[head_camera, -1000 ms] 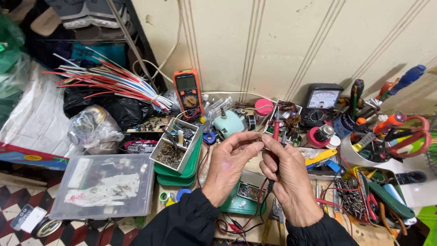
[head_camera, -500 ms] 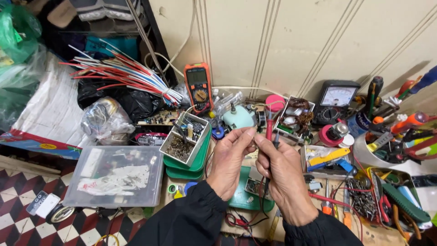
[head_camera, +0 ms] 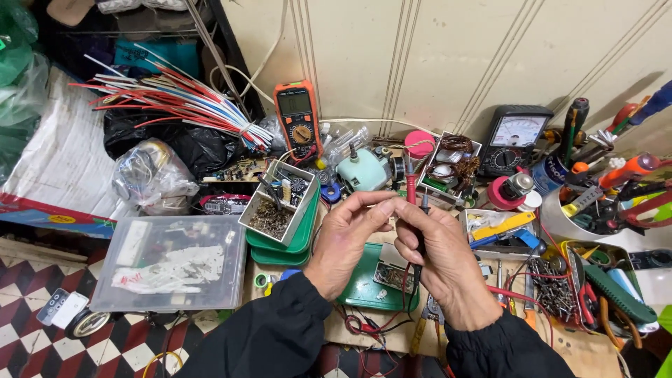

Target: Trimming excess wire leads from a circuit board and inspecting the components on a cluttered workbench.

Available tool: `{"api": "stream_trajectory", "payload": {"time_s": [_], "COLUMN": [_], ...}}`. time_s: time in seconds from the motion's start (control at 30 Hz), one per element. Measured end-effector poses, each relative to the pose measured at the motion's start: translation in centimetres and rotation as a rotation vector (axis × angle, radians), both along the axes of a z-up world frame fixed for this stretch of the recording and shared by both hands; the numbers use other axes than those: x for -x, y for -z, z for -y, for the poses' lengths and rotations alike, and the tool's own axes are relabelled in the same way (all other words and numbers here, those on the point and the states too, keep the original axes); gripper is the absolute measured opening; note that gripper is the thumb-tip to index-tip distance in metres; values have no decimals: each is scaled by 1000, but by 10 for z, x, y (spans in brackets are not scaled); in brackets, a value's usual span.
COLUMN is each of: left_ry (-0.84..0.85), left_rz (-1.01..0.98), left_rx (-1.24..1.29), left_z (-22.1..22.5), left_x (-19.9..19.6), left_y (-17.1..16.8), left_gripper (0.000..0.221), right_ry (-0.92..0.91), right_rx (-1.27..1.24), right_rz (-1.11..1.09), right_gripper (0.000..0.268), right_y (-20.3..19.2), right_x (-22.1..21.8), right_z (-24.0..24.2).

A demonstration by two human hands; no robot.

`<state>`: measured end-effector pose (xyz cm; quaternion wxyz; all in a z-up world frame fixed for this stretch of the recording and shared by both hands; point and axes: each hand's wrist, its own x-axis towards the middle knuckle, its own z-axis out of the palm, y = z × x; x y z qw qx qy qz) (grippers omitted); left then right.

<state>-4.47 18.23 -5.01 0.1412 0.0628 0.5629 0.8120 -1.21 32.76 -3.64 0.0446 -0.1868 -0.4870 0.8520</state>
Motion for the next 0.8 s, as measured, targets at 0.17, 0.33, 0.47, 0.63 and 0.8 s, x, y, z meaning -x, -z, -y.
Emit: {"api": "stream_trajectory", "payload": {"time_s": [0.17, 0.33, 0.47, 0.63, 0.8], "left_ry": [7, 7, -85, -113, -135], "left_rz": [118, 201, 246, 257, 268], "left_rx": [-140, -180, -192, -246, -285], "left_z": [-1, 0, 10, 19, 20], "left_x": [2, 6, 13, 17, 17], "left_y": [4, 2, -6, -10, -12], "left_gripper": [32, 33, 35, 32, 29], "right_ry": [-58, -54, -43, -93, -101], "right_rx": [21, -41, -71, -115, -146], "right_rz": [-9, -21, 29, -6, 8], "right_gripper": [21, 24, 39, 26, 33], "right_y": [1, -21, -30, -22, -19], "right_x": [-1, -5, -9, -13, -12], "right_z": [1, 10, 10, 11, 18]}}
